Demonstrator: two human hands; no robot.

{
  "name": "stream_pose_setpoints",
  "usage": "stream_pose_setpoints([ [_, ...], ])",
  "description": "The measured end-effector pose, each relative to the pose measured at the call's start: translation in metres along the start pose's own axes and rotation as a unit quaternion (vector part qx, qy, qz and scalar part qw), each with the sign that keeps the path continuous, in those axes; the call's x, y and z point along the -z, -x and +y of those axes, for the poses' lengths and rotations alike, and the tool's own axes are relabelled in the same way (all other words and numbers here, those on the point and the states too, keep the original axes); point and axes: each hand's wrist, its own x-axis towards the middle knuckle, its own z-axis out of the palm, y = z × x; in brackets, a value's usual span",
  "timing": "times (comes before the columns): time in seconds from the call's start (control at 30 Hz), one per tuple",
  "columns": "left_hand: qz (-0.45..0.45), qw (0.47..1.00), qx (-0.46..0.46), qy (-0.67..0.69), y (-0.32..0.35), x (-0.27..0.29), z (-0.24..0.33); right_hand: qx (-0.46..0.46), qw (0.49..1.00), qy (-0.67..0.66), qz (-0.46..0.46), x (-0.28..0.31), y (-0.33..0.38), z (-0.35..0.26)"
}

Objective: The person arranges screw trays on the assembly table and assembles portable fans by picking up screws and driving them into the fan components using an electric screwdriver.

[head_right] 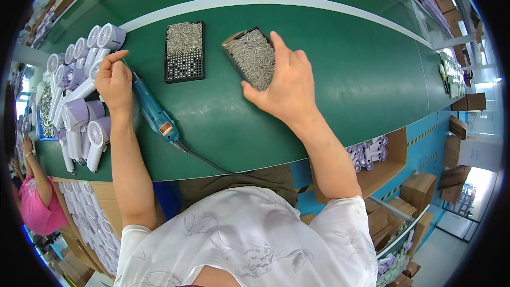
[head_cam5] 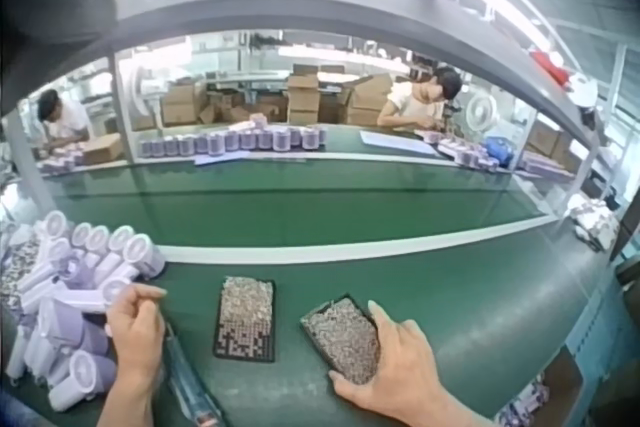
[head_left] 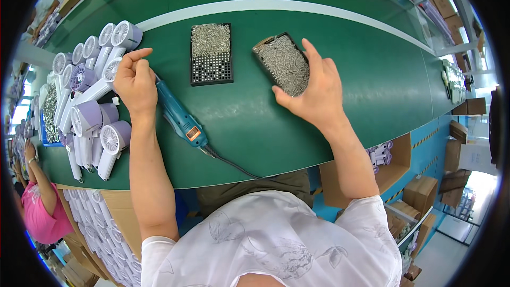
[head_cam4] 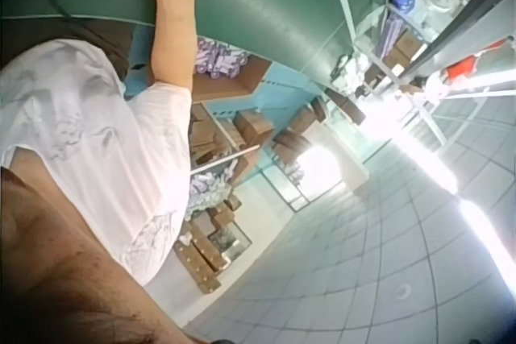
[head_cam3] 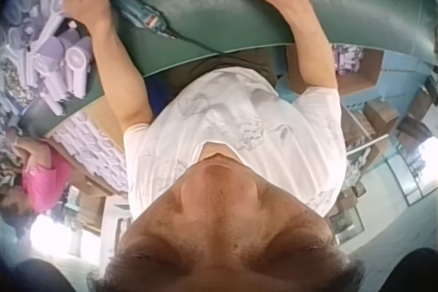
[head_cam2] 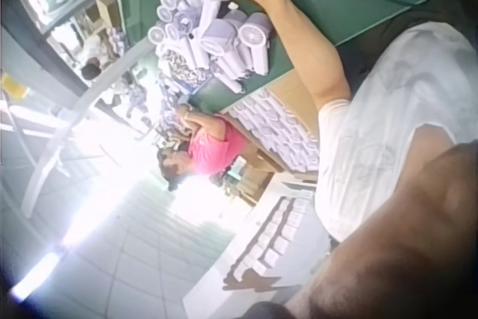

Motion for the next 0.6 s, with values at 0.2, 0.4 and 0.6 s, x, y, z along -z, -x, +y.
stream_pose_setpoints([
  [0.2, -0.001, 1.0, 0.005, -0.005, 0.0, -0.001, 0.001, 0.017, 0.999, -0.014, 0.043, -0.003, 0.002, 0.006],
  [0.4, -0.003, 1.0, 0.009, 0.009, 0.001, -0.001, 0.001, 0.024, 0.997, -0.028, 0.074, -0.007, 0.004, 0.006],
  [0.6, -0.003, 1.0, 0.007, 0.007, 0.0, -0.001, 0.001, 0.004, 0.997, -0.024, 0.075, -0.01, 0.005, 0.01],
])
